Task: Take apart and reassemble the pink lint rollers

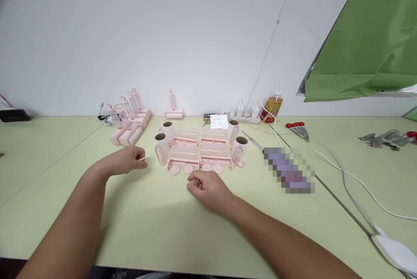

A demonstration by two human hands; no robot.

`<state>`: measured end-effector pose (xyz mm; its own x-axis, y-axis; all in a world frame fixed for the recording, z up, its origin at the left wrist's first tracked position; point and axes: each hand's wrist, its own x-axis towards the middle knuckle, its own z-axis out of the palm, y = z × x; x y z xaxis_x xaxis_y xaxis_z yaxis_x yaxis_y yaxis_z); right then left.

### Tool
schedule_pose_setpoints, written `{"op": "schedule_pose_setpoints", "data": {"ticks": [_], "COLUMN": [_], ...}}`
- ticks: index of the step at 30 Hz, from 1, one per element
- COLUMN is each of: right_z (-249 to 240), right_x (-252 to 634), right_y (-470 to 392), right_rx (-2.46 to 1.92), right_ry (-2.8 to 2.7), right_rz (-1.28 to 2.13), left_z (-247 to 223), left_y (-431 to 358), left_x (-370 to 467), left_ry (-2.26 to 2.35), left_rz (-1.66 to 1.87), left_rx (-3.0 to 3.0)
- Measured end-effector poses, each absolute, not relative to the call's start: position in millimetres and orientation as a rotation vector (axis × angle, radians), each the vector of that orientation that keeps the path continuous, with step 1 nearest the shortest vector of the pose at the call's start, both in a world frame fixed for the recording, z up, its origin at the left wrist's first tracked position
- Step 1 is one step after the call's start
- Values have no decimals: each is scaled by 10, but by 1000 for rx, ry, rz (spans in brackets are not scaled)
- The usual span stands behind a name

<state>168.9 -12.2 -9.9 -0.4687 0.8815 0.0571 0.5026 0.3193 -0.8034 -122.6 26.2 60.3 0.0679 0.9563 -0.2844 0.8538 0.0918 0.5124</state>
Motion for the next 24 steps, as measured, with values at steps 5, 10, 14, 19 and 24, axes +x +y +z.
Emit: {"op": "schedule_pose_setpoints", "data": {"ticks": [5, 10, 14, 19, 24], "right_z": [-54, 124, 283, 408, 432], "right_x": [1691, 1823, 2001, 2197, 2511], "right_y": [-120, -40, 64, 142, 350], "right_rx": [-1238, -1282, -1386, -1320, -1304], "right_ry": [-2169, -2198, -2021, -1752, -1493], "right_rz": [909, 549, 345, 94, -91], "left_z": [435, 367, 370, 401, 359], "left_y": [413, 437, 444, 451, 476], "left_x": [-1200, -1160, -1316, -1465, -1425], "left_ry": [1813, 1795, 1746, 1743, 1782], "left_rz": [275, 289, 271, 336, 261], "left_rx": [1750, 1740, 1731, 1739, 1735]}}
